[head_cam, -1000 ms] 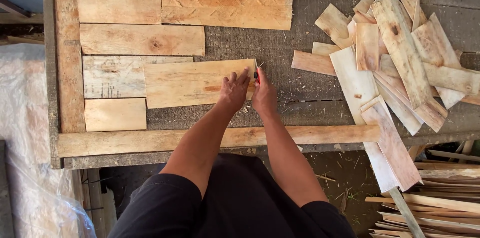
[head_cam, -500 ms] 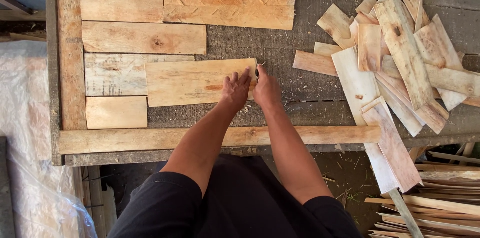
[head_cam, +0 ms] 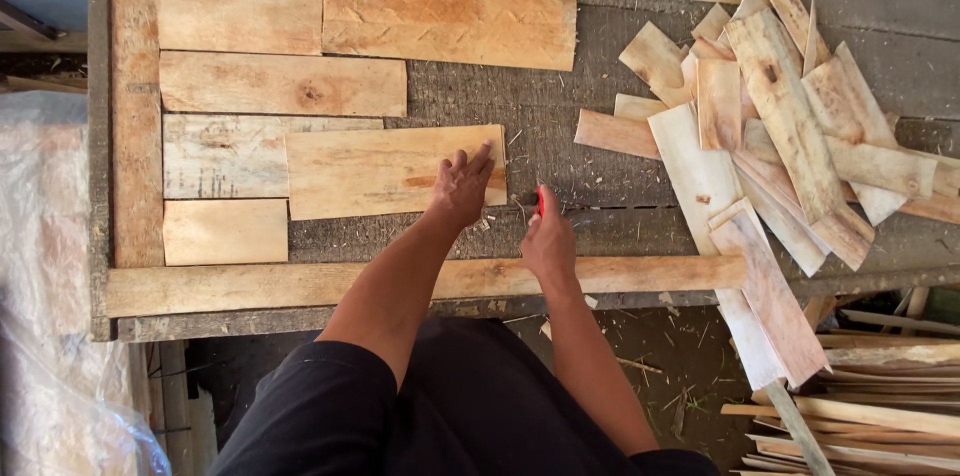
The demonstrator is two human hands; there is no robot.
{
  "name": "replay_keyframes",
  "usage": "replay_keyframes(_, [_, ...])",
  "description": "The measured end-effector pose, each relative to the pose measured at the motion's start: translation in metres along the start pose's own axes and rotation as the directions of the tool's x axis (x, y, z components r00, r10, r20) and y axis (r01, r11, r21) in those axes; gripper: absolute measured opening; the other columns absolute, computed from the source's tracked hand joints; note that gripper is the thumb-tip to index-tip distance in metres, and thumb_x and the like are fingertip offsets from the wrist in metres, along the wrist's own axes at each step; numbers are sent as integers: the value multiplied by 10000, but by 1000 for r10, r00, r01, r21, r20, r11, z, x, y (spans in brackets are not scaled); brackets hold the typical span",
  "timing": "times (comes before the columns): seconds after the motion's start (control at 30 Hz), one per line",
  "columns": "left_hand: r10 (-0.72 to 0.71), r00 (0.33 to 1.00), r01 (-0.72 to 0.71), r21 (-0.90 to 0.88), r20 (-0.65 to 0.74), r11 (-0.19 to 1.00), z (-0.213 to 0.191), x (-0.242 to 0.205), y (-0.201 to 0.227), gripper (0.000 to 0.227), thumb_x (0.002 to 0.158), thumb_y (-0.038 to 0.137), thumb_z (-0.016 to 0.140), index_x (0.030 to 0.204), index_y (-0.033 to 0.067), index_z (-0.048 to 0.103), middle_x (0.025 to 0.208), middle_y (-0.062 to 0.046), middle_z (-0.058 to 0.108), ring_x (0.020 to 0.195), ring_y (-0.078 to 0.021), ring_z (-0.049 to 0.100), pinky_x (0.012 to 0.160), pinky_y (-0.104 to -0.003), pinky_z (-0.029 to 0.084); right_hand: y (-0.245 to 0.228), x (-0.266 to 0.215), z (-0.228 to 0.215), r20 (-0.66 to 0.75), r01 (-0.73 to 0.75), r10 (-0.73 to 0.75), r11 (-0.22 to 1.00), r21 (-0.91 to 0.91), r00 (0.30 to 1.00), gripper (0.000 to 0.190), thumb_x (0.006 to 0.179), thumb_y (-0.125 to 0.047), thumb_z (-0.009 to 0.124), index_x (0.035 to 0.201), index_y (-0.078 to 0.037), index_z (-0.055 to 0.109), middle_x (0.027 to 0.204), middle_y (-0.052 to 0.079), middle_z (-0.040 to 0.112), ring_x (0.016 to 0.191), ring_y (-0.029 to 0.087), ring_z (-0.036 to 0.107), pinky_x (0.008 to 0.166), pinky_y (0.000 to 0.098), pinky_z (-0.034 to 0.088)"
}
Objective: Arranging and trimming thin wood boards or veneer sheets on a workbench.
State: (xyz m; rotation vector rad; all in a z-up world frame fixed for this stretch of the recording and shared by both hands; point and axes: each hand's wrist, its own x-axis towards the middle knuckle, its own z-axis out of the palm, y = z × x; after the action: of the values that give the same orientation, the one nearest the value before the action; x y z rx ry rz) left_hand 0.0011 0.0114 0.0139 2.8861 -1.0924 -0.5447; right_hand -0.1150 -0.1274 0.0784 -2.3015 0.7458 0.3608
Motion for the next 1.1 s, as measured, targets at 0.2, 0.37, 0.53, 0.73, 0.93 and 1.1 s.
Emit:
replay_keyframes(0.2, [13,999,-14,-39,-35,999,0,-13,-2,888,775,174,748,1552,28,344,1680,-151,181,1324,-319,417,999,-414,450,-10,27,18,-158,191,-185,981,27,970,547,998,-116,538,1527,-178,415,1066,213,740,965,398,734,833,500,579])
replay_keyframes(0.37, [27,994,-39,-117,-104,992,12,-30,-3,848,795,176,741,1526,-10,353,1663,-204,216,1384,-334,383,1110,-429,404,-5,47,33,-170,223,-230,973,-63,958,527,986,-104,571,1496,-152,450,1117,227,731,1002,424,715,863,514,565])
replay_keyframes(0.53, [55,994,-71,-162,-99,984,29,-43,-4,879,819,207,744,1540,-23,295,1639,-230,183,1465,-369,262,1194,-457,269,-11,39,33,-288,370,-376,926,-78,881,571,944,-41,571,1496,-127,450,1197,232,703,1056,433,691,883,515,557])
replay_keyframes(0.73, [-153,972,39,-522,-177,852,12,-100,-42,728,896,280,722,1512,55,405,1647,-176,261,1511,-350,279,1231,-445,281,30,46,25,-382,277,-335,940,-199,861,699,903,12,584,1552,-162,391,1384,194,552,1225,423,564,945,509,489])
replay_keyframes(0.93, [-740,581,310,-749,-338,586,66,-154,-119,414,934,179,690,1312,15,654,1531,-173,495,1369,-366,501,1100,-446,466,22,31,17,-278,135,-248,919,-370,928,823,877,-21,652,1615,-252,371,1317,182,472,1182,383,547,965,485,488])
replay_keyframes(1.1, [-925,269,345,-869,-270,354,83,-182,-154,311,937,68,638,1236,10,700,1399,-171,633,1215,-352,588,1006,-464,504,10,26,29,-317,309,-488,824,-476,813,522,858,-53,694,1360,-161,599,1291,110,572,1165,354,570,963,517,464])
